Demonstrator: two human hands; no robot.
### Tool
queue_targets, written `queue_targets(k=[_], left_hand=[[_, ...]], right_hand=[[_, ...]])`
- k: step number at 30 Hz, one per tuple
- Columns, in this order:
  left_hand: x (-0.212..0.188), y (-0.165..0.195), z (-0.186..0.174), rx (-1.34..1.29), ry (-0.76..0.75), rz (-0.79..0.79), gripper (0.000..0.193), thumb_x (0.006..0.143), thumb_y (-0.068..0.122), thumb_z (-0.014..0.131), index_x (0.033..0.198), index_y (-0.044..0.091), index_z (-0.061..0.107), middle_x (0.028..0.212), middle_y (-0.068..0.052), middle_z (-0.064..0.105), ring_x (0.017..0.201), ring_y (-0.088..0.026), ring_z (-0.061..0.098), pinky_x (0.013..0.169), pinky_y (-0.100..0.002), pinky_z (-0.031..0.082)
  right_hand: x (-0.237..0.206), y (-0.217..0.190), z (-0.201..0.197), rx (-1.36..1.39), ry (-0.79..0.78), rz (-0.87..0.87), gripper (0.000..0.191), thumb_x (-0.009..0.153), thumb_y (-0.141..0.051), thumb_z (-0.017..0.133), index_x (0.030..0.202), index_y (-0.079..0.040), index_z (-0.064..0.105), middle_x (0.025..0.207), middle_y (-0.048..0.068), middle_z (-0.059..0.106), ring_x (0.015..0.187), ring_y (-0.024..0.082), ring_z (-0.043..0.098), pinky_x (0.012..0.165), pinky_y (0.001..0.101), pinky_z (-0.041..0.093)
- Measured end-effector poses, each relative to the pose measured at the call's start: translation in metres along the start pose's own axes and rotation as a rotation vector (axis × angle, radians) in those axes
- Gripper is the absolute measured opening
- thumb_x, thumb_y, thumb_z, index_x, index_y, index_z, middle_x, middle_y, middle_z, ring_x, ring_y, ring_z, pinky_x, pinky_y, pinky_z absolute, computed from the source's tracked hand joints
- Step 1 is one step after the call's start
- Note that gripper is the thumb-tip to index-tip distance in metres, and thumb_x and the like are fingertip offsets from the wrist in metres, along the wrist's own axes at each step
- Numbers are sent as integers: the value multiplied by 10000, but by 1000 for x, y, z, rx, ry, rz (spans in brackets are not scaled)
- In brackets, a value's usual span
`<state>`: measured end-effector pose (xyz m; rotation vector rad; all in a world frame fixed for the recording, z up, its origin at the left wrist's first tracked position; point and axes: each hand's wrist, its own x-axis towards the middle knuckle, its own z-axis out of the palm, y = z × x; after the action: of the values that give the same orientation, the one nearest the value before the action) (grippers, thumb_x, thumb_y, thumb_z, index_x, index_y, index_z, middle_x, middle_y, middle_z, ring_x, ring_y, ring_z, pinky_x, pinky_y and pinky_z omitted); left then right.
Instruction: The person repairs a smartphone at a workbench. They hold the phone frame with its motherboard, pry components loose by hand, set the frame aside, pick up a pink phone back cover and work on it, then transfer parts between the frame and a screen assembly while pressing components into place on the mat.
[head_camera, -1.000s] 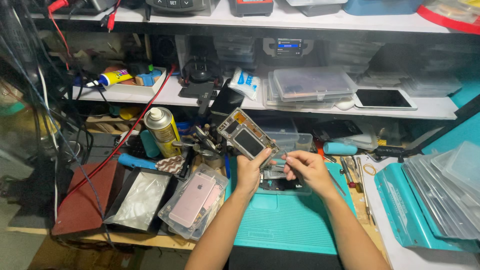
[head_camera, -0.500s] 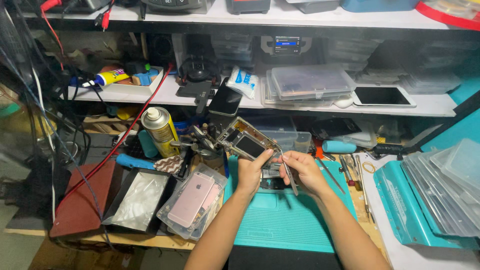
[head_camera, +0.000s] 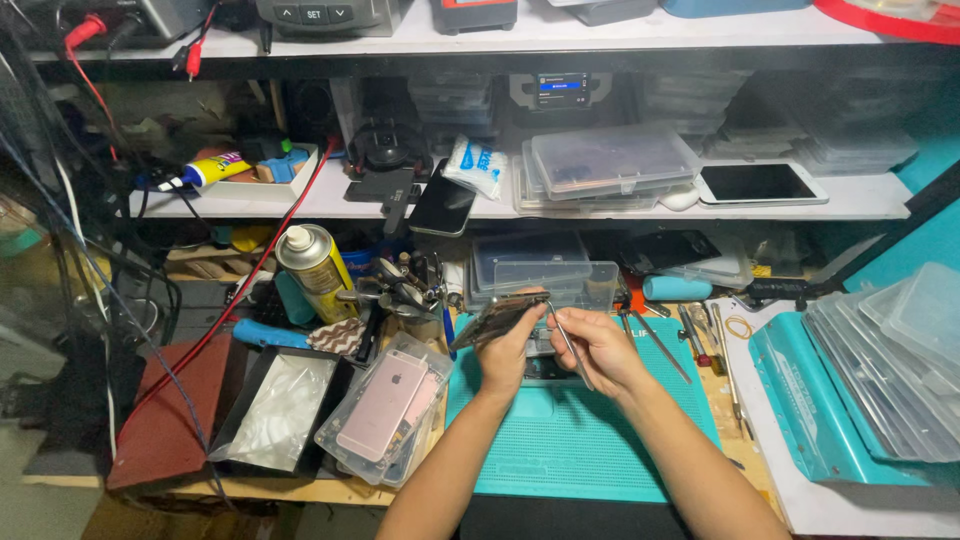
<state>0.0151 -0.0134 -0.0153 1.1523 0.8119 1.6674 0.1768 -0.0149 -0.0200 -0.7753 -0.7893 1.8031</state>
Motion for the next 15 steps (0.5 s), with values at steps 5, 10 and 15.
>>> queue_targets(k=[5, 10, 15], left_hand=[[2, -3, -6, 139, -14, 159, 188, 893, 14, 752, 1078, -12, 768, 1047, -44, 781, 974, -132, 733, 900, -277, 574], [5, -11, -7, -58, 39, -70, 154, 858, 0, 782, 1007, -35, 767, 954, -51, 772, 814, -147, 731, 742, -282, 589], [7, -12, -8, -176, 70, -86, 170, 844, -29, 812, 995, -22, 735, 953, -48, 743, 827, -124, 700, 738, -264, 571]], right_hand=[[-4, -4, 7, 13, -61, 7, 199, 1018, -176, 560, 996, 9, 631, 633, 18, 546, 472, 88, 468, 457, 233, 369], [-4, -9, 9, -15, -52, 14, 219, 1038, -179, 555, 986, 20, 631, 593, -27, 484, 421, 46, 379, 443, 223, 317], [-3, -9, 7, -72, -44, 4, 266, 1038, -193, 541, 982, 40, 656, 558, -44, 461, 395, 31, 350, 414, 213, 292]])
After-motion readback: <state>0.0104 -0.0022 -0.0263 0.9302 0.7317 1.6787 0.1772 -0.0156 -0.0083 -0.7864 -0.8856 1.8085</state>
